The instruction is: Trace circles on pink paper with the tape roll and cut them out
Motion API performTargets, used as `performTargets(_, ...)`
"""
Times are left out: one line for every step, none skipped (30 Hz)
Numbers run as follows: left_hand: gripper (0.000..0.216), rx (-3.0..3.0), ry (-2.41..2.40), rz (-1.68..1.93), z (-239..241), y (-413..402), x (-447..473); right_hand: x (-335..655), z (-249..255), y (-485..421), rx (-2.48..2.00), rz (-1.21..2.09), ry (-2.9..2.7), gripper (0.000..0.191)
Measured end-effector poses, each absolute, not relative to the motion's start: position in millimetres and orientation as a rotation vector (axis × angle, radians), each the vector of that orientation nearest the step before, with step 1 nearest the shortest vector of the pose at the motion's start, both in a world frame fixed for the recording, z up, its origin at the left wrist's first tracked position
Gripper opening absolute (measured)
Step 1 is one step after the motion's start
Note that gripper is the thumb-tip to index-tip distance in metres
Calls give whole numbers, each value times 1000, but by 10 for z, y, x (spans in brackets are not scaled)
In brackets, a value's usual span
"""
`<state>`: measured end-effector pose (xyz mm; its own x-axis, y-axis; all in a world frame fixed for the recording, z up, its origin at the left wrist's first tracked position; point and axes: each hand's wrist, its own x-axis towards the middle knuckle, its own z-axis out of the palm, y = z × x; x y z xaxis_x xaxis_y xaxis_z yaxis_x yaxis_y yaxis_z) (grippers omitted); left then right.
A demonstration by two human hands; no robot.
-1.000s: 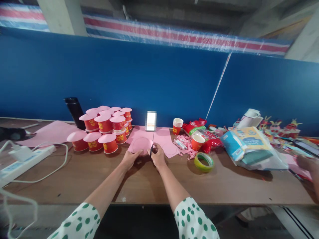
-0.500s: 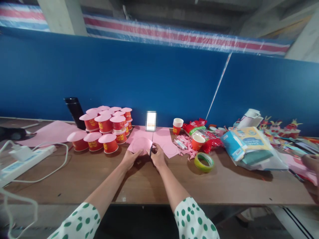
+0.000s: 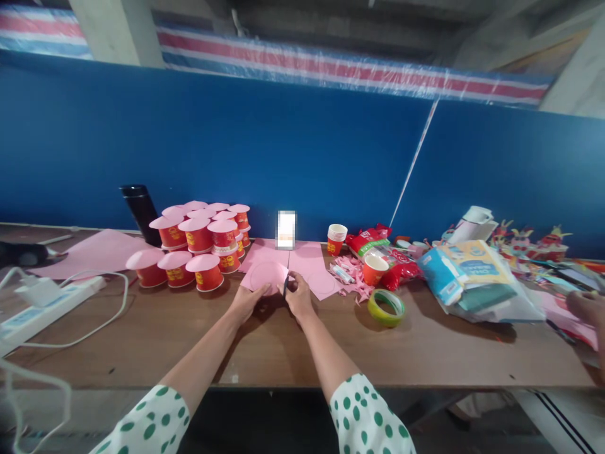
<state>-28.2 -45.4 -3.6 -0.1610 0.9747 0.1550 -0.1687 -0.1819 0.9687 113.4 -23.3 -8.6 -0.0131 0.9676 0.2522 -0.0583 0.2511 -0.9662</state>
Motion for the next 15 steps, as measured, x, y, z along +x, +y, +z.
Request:
performTargets(52, 1124, 1078, 1534, -34, -455, -281, 1134, -87, -230, -972, 1057, -1295, 45)
performTargets(52, 1129, 1069, 1541, -34, -454, -281, 1135, -89, -228, -974, 1053, -1297, 45)
performTargets(52, 1130, 1063, 1544, -36, -452, -282, 1136, -90, -225, -975, 1049, -1300, 45)
performTargets(52, 1128, 1058, 1546, -38, -449, -282, 1138, -92, -223, -975, 1046, -1304, 45)
performTargets(52, 1122, 1055, 1547, -39, -447, -281, 1139, -94, -221, -973, 1044, -1309, 45)
performTargets(52, 1113, 1056, 1549, -39, -445, -280, 1141, -96, -219, -972, 1042, -1313, 44)
performTargets(51, 1106, 1059, 1550, -38, -445, -279, 1142, -98, -217, -970, 1041, -1318, 44)
performTargets(51, 1099, 1061, 1554, -35, -445, -276, 1143, -101, -215, -970, 1040, -1322, 44)
performTargets(51, 1097, 1063, 1557, -33, -446, -274, 1143, -103, -214, -970, 1040, -1325, 44)
performTargets(51, 1097, 1066, 1558, -30, -448, -272, 1143, -106, -212, -971, 1038, -1325, 44)
performTargets(51, 1098, 1071, 1559, -28, -449, -270, 1142, -109, -210, -972, 1037, -1325, 44)
performTargets(51, 1099, 1075, 1559, -27, -451, -269, 1142, -110, -208, -973, 1036, -1324, 44)
performTargets(51, 1099, 1079, 1556, -27, -452, -268, 1141, -111, -208, -973, 1036, -1323, 44)
performTargets(52, 1095, 1084, 1555, -28, -453, -268, 1141, -111, -208, -974, 1036, -1322, 44)
performTargets(52, 1092, 1088, 1553, -29, -454, -269, 1141, -110, -208, -974, 1037, -1321, 44)
